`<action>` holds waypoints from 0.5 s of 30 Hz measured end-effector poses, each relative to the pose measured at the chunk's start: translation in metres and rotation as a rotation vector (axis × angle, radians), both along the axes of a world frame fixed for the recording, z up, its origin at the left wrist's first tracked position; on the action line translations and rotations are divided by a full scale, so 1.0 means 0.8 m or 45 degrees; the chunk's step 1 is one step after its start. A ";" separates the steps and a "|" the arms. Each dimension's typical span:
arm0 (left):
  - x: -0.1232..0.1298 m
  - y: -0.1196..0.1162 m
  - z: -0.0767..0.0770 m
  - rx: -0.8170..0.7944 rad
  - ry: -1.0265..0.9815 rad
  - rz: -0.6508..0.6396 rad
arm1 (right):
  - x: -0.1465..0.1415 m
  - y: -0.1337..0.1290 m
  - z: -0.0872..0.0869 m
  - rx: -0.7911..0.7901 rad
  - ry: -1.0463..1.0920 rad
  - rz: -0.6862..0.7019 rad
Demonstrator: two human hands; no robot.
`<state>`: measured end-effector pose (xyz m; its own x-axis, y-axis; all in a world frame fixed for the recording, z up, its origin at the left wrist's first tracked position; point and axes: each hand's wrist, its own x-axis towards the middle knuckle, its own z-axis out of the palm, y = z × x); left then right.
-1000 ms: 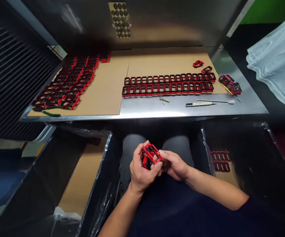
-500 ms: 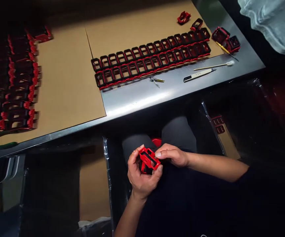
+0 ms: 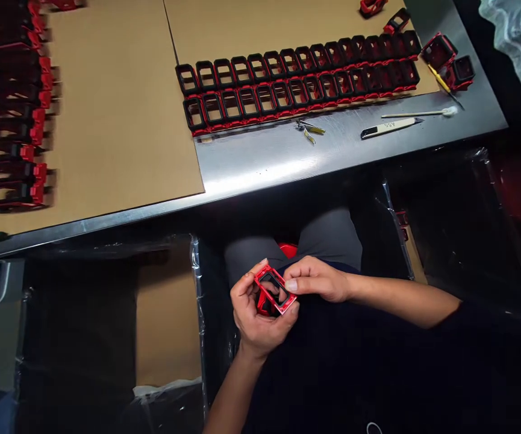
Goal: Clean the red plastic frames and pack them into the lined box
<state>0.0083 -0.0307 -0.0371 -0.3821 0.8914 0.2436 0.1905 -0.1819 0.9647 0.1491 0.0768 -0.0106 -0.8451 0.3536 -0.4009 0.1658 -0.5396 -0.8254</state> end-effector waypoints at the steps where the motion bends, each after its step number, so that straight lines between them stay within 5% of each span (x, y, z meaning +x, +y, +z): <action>1: 0.001 0.001 0.001 -0.014 -0.012 -0.012 | 0.002 0.000 0.001 0.001 0.000 -0.005; 15: 0.017 -0.005 -0.002 -0.107 0.064 -0.154 | 0.030 -0.003 -0.004 0.101 0.020 -0.043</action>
